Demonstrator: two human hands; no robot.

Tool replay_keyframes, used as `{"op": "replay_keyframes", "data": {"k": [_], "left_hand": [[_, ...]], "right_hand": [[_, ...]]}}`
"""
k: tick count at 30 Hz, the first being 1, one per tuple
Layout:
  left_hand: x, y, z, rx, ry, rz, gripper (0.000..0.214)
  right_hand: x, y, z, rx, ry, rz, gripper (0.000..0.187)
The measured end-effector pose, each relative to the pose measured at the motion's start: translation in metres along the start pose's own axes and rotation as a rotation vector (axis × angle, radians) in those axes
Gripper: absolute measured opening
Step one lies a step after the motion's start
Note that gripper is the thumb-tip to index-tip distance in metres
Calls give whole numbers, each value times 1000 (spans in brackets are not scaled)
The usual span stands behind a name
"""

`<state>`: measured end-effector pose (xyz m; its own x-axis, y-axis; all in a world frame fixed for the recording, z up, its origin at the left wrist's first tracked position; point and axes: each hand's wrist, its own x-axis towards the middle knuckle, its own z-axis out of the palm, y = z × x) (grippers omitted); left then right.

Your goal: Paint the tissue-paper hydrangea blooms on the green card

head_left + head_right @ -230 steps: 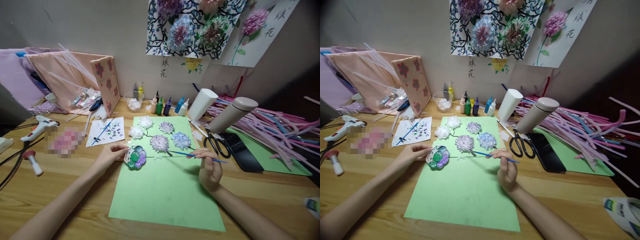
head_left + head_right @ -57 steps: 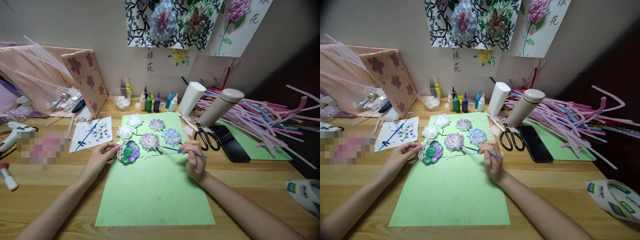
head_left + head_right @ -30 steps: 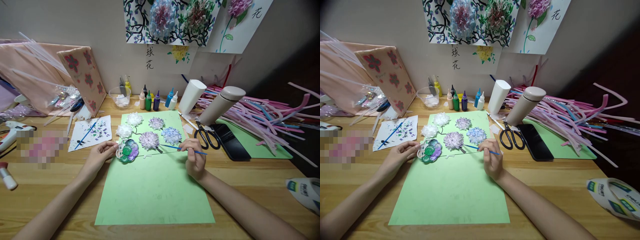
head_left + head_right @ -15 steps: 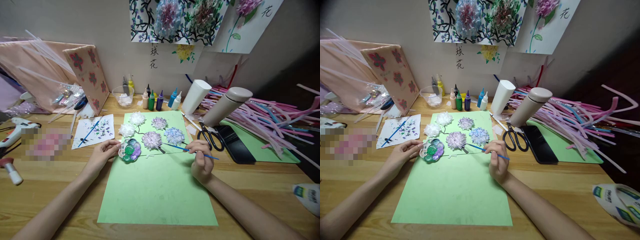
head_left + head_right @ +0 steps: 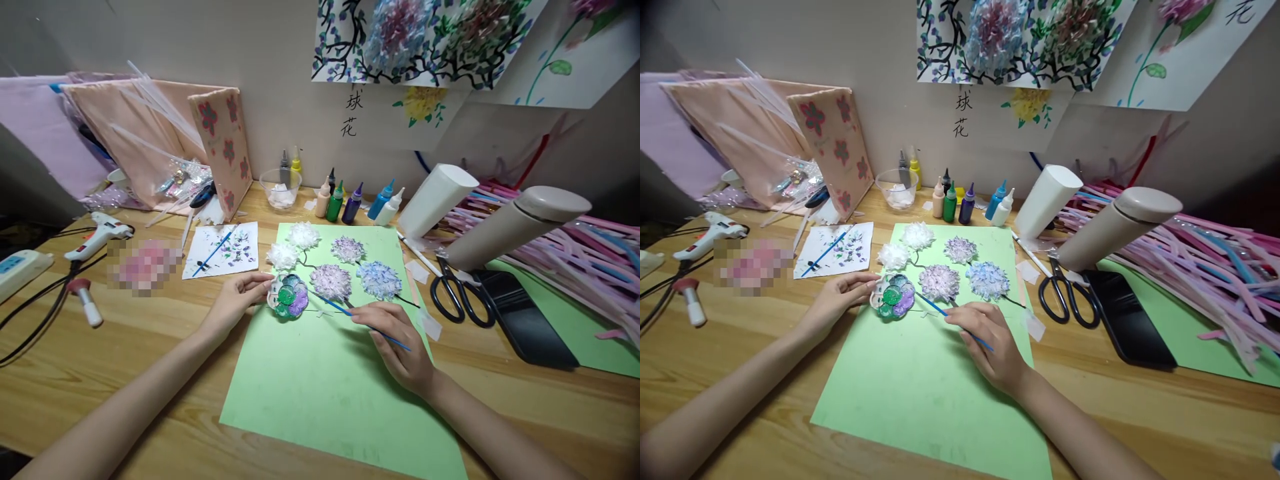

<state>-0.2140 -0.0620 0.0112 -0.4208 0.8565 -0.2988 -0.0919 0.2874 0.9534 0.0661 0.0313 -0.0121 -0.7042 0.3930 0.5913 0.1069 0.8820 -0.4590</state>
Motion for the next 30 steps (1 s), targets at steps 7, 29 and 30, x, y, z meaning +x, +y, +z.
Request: {"op": "replay_keyframes", "data": {"k": [7,29,30], "left_hand": [[0,-3,-1,-18,-39,-2,41],[0,-4,-1,-10,-59,40,45],[0,-4,-1,-12,-59,39,45]], "right_hand": [[1,-3,5,-19,-53,27,28],[2,-8,6,112,-59,87,28],[1,-8,6,118,-50,94,28]]}}
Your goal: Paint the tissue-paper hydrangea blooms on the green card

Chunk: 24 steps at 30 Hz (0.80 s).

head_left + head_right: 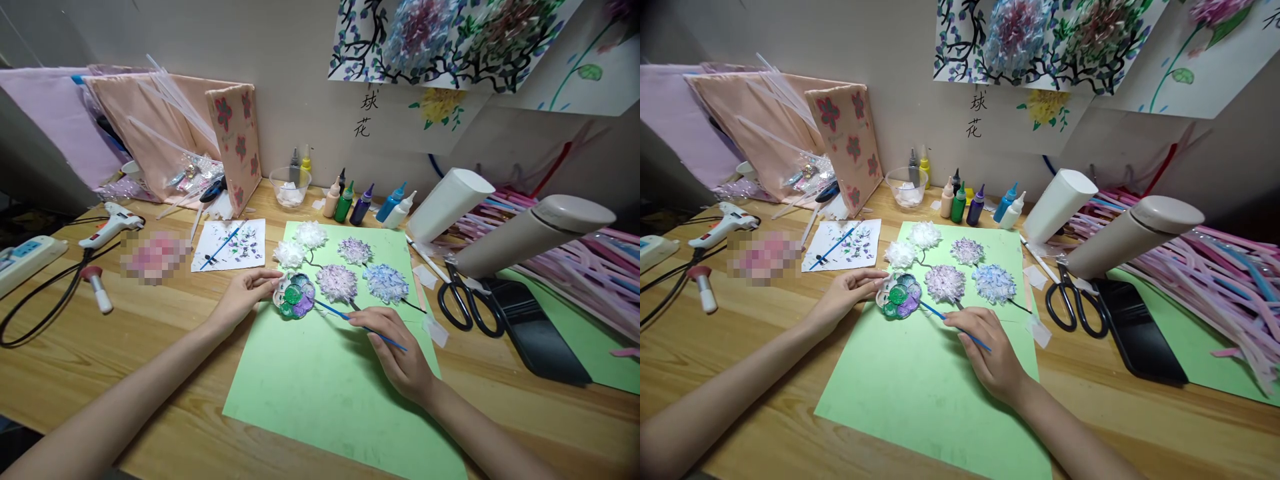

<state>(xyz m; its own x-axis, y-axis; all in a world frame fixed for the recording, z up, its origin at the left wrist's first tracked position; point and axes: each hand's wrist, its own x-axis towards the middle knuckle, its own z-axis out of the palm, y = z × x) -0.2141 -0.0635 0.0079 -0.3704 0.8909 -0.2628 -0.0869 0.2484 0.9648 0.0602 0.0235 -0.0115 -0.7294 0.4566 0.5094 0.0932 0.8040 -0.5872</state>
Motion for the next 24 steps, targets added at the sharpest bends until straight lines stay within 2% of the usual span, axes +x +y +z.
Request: {"op": "replay_keyframes", "data": {"k": [5,13,15,17,21,24], "left_hand": [[0,2,1,2,4,-9,43],[0,3,1,10,-11,-21,44],[0,3,0,11,-14,-29,44],[0,4,0,15,-16,-41,46],[0,4,0,23,-8,-52,47],[1,3,-1,29,-3,-41,47]], "right_hand": [[-1,0,0,27,27,48,28],[1,0,1,27,27,34,29],[-1,0,-1,19,30,-7,28],[-4,2,-3,7,134,-44,27],[-7,14,-7,-42,516,24,24],[-6,20,-8,-36,561,68,23]]}}
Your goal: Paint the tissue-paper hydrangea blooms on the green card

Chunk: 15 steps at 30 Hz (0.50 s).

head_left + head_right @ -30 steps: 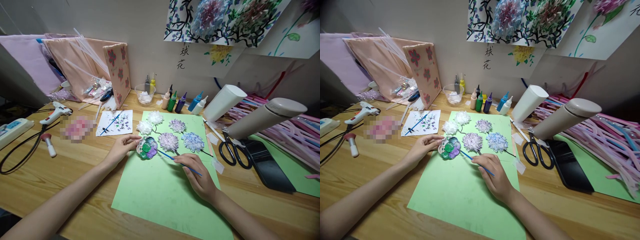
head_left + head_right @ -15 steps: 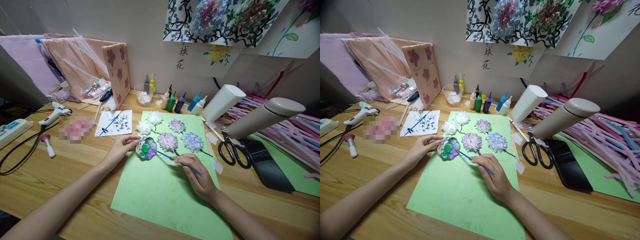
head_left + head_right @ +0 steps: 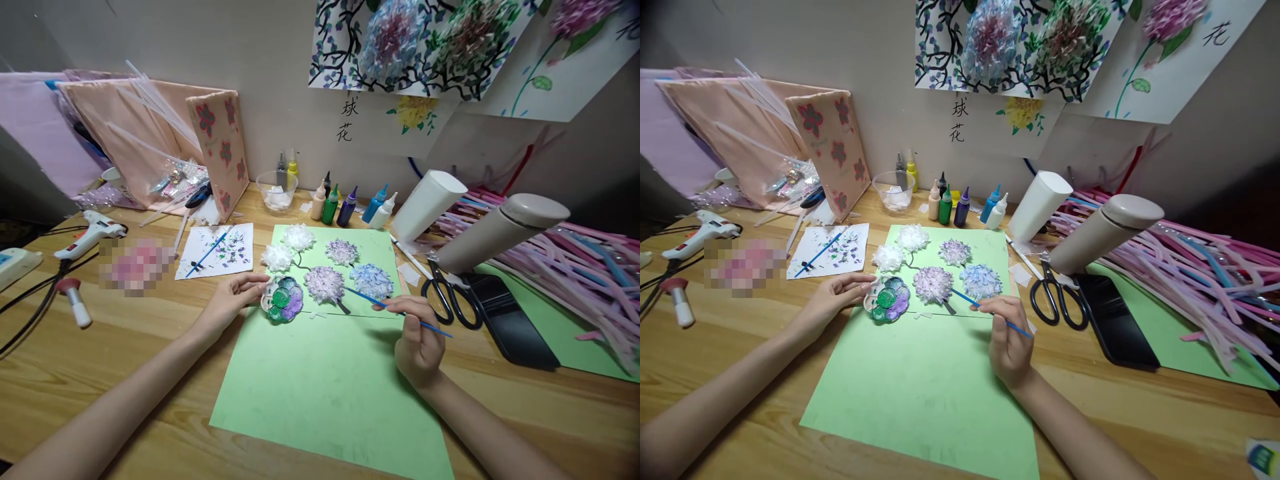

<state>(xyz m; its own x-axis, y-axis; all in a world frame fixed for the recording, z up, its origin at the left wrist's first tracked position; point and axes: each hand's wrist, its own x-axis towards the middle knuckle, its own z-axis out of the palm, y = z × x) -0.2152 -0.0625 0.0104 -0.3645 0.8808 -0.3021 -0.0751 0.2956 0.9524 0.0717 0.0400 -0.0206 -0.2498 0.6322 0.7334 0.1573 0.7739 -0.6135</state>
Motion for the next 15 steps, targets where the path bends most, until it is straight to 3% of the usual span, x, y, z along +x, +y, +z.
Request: {"op": "replay_keyframes", "data": {"k": [6,15], "left_hand": [[0,-1,-1,1,9,4,47],[1,-2,-2,3,8,10,46]], "right_hand": [[3,-6,4,-16,-129,-7,21],[3,-5,2,-54,-136,-34,21]]}}
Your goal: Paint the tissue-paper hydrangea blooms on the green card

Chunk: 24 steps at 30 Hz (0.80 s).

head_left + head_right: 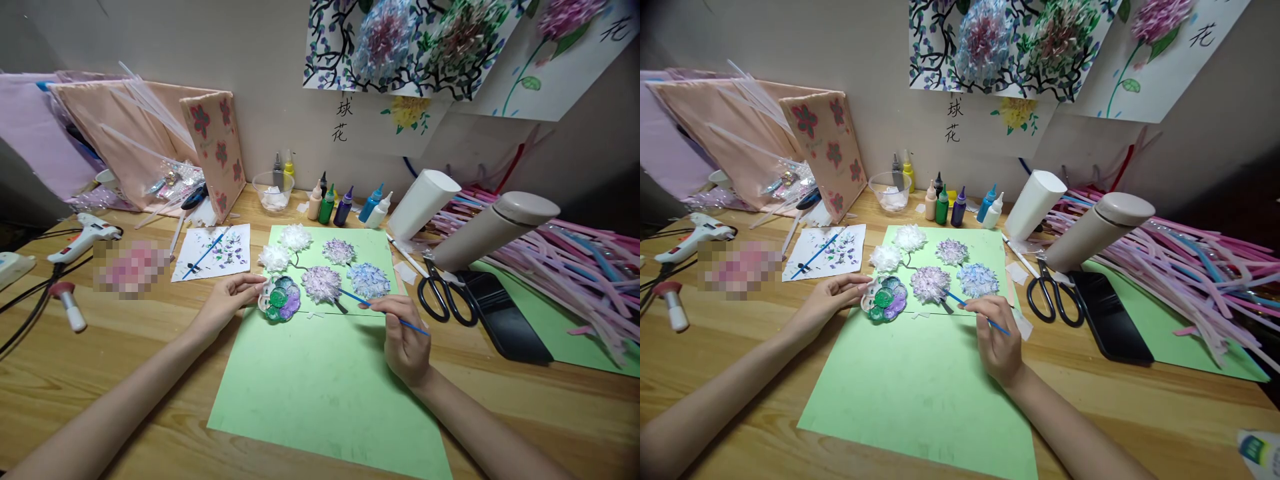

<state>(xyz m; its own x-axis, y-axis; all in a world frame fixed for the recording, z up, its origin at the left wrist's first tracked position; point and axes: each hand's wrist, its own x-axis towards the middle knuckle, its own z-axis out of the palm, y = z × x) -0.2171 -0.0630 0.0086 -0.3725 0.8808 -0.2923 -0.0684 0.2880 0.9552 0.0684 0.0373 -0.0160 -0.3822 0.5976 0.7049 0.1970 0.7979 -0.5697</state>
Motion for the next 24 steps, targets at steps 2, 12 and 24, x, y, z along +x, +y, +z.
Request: {"op": "replay_keyframes", "data": {"k": [2,12,24], "left_hand": [[0,0,0,-3,-3,-2,45],[0,1,0,18,-2,2,47],[1,2,1,-37,-17,-20,44]], "right_hand": [[0,0,0,-9,2,4,22],[-1,-1,-1,-26,-15,3,21],[-2,0,-1,4,-34,-50,24]]}}
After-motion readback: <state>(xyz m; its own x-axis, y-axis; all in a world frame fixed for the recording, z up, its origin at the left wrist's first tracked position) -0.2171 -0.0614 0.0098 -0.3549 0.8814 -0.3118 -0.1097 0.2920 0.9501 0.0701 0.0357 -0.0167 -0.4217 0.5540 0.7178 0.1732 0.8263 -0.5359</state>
